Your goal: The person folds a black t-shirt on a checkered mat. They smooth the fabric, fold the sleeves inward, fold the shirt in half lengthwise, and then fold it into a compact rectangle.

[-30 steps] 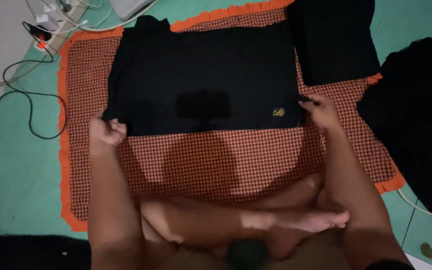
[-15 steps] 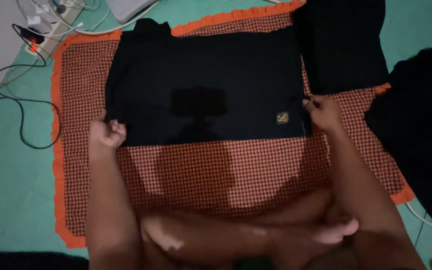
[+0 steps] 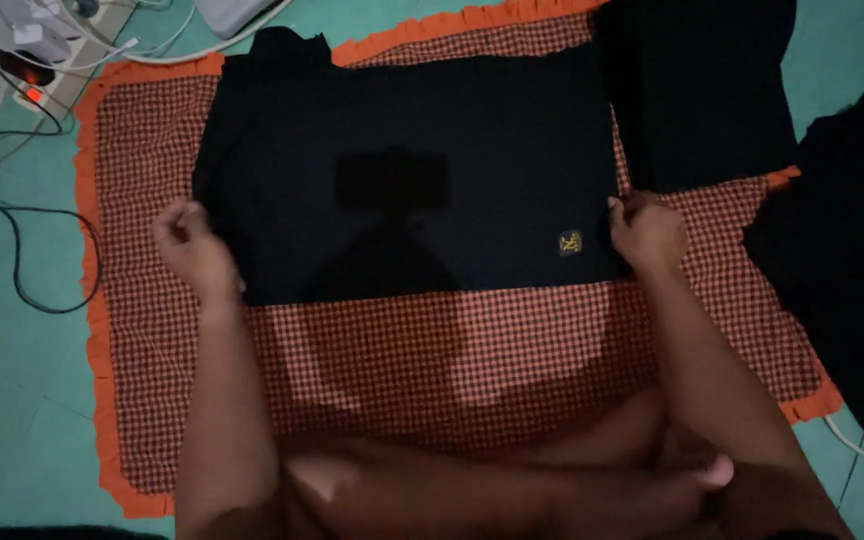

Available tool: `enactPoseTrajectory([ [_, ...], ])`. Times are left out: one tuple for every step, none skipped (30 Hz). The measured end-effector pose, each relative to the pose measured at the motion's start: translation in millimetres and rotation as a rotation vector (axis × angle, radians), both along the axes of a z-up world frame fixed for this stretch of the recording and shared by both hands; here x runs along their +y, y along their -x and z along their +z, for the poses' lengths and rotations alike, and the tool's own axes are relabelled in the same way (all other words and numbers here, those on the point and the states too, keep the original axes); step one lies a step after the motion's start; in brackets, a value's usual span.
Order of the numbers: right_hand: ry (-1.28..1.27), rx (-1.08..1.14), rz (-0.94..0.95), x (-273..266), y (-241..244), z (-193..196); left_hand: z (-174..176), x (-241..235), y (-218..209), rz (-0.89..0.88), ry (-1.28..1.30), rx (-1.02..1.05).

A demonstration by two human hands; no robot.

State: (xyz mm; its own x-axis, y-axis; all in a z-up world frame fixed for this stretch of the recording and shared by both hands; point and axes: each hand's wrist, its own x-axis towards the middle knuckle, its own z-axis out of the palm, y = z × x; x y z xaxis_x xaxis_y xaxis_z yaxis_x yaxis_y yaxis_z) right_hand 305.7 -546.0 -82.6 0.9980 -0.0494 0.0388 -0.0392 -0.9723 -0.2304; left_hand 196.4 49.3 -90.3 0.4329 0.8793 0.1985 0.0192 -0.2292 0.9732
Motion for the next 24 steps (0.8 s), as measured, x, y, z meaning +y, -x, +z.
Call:
enactPoseTrajectory([
  [0.0,0.002,0.002,-3,0,-4,16,-18,-1,0.002,0.0,0.002],
  [0.019,-0.003,-0.023,-7,-1,-7,33,-36,-1,-0.156,-0.28,0.024],
  [0.038,-0.009,-0.051,-12,-1,-11,49,-54,-3,-0.318,-0.559,0.046],
  [0.038,-0.009,-0.051,-16,-7,-16,52,-64,-7,-0.318,-0.559,0.047],
  [0.106,0.004,-0.071,-21,-10,-22,54,-75,-8,-0.442,-0.661,0.153],
  [0.175,0.017,-0.091,-26,-13,-27,56,-86,-10,-0.567,-0.763,0.26],
  [0.175,0.017,-0.094,-25,-11,-13,52,-89,-8,-0.57,-0.764,0.259],
  [0.145,0.037,-0.087,-23,-8,1,48,-92,-5,-0.635,-0.742,0.394],
  [0.114,0.054,-0.081,-22,-7,16,44,-95,-4,-0.698,-0.72,0.527],
  [0.114,0.052,-0.085,-31,-11,11,38,-91,-5,-0.7,-0.722,0.524],
  [0.076,0.131,-0.09,-39,-15,6,32,-85,-5,-0.728,-0.665,0.534],
  [0.039,0.21,-0.095,-47,-18,1,27,-80,-6,-0.755,-0.608,0.543],
  [0.035,0.21,-0.098,-26,-11,32,34,-79,-5,-0.758,-0.612,0.542],
  [-0.01,0.358,-0.042,-5,-4,64,40,-79,-5,-0.74,-0.542,0.645],
  [-0.054,0.508,0.018,15,4,95,46,-79,-3,-0.718,-0.467,0.749],
  [-0.056,0.509,0.016,9,0,82,45,-76,-2,-0.72,-0.469,0.75],
  [-0.078,0.573,0.068,4,-3,69,42,-73,-1,-0.737,-0.431,0.807],
  [-0.101,0.636,0.12,-2,-5,57,40,-69,0,-0.753,-0.392,0.863],
  [-0.101,0.634,0.118,-10,-3,55,42,-69,-1,-0.755,-0.394,0.861],
  [-0.199,0.569,0.059,-19,-2,54,45,-69,-1,-0.772,-0.361,0.877],
  [-0.294,0.502,0.002,-27,1,53,46,-69,0,-0.788,-0.325,0.892],
  [-0.292,0.501,0.001,-35,1,57,45,-69,0,-0.79,-0.324,0.89],
  [-0.274,0.476,-0.031,-43,2,60,43,-70,0,-0.775,-0.325,0.872],
  [-0.255,0.45,-0.062,-52,3,64,41,-72,-1,-0.761,-0.325,0.853],
])
